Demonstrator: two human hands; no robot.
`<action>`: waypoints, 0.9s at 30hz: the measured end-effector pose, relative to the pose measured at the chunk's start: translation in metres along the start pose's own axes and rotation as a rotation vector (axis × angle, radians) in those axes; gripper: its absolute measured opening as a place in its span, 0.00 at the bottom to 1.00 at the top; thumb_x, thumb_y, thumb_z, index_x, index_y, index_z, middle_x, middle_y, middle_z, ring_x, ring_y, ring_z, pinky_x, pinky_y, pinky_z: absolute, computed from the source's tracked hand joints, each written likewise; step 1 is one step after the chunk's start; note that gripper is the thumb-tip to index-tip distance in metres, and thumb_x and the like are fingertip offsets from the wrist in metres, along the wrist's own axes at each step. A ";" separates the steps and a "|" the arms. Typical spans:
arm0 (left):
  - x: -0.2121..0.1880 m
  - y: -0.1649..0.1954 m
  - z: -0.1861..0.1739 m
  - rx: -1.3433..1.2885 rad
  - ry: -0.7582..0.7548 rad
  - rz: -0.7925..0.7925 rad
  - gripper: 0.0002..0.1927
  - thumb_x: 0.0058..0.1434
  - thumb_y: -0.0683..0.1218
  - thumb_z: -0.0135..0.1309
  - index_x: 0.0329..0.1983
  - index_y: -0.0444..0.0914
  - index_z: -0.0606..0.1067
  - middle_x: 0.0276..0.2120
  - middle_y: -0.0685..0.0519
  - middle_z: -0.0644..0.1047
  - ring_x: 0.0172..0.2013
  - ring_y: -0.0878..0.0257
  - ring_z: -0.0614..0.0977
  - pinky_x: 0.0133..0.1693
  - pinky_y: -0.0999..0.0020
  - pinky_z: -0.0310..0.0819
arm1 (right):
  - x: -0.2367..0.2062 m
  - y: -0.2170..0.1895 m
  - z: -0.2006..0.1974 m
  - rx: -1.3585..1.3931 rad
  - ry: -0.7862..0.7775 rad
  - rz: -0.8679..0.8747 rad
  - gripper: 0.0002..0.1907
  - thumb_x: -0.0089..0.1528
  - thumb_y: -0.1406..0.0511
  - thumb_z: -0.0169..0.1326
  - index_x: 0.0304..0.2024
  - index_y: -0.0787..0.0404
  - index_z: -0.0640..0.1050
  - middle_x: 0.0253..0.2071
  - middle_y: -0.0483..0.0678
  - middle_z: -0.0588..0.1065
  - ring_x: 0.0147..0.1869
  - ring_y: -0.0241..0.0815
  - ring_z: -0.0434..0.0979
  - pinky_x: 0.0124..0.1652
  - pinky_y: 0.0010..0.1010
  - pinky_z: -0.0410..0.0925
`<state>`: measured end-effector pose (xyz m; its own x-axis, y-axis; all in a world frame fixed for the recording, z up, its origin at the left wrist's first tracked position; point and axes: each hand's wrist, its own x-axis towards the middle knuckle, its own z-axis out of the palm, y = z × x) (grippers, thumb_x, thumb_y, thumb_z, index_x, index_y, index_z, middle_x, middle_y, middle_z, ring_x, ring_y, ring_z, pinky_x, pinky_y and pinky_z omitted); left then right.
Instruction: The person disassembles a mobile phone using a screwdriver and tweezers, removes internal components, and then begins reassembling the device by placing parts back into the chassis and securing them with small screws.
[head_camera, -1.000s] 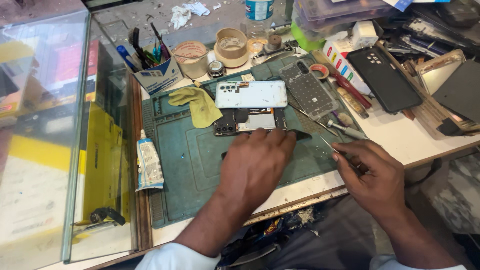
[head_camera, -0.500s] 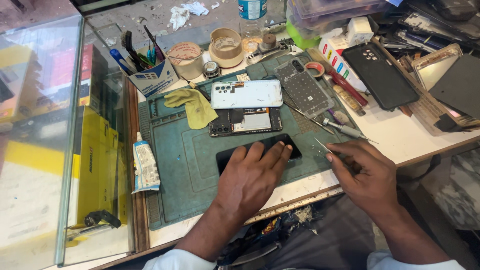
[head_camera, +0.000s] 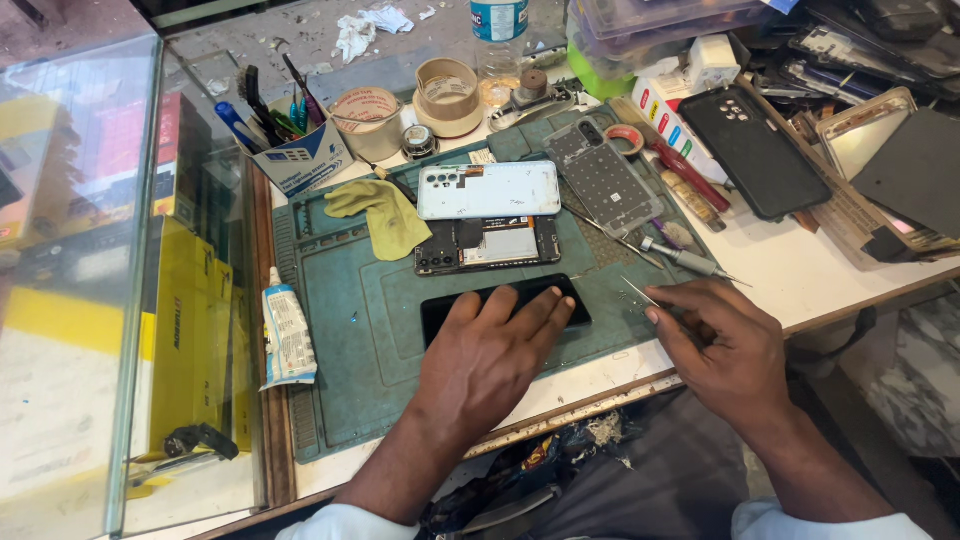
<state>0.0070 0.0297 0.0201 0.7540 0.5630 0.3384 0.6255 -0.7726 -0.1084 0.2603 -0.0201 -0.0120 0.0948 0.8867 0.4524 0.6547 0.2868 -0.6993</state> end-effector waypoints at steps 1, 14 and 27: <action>0.000 0.000 0.000 -0.010 -0.008 -0.008 0.24 0.63 0.45 0.48 0.63 0.43 0.75 0.60 0.58 0.77 0.46 0.62 0.76 0.42 0.63 0.66 | 0.000 0.001 0.000 0.009 -0.002 0.001 0.13 0.61 0.71 0.62 0.49 0.63 0.82 0.42 0.49 0.80 0.35 0.30 0.80 0.30 0.20 0.72; -0.007 -0.010 -0.002 -0.061 0.030 0.003 0.23 0.62 0.45 0.48 0.61 0.44 0.77 0.59 0.58 0.78 0.44 0.62 0.75 0.42 0.63 0.66 | 0.000 0.005 0.001 -0.003 -0.004 0.006 0.13 0.62 0.70 0.62 0.50 0.62 0.82 0.42 0.49 0.80 0.33 0.29 0.79 0.29 0.21 0.70; 0.006 -0.023 -0.038 -0.324 0.107 -0.451 0.17 0.67 0.44 0.57 0.59 0.46 0.79 0.36 0.52 0.85 0.27 0.55 0.78 0.30 0.57 0.71 | 0.014 -0.012 -0.007 -0.045 -0.178 0.024 0.16 0.62 0.67 0.58 0.53 0.58 0.82 0.37 0.47 0.78 0.28 0.34 0.74 0.28 0.27 0.68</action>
<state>-0.0100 0.0398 0.0599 0.3910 0.8387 0.3791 0.7749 -0.5223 0.3561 0.2589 -0.0133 0.0063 -0.0211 0.9443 0.3283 0.6868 0.2523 -0.6816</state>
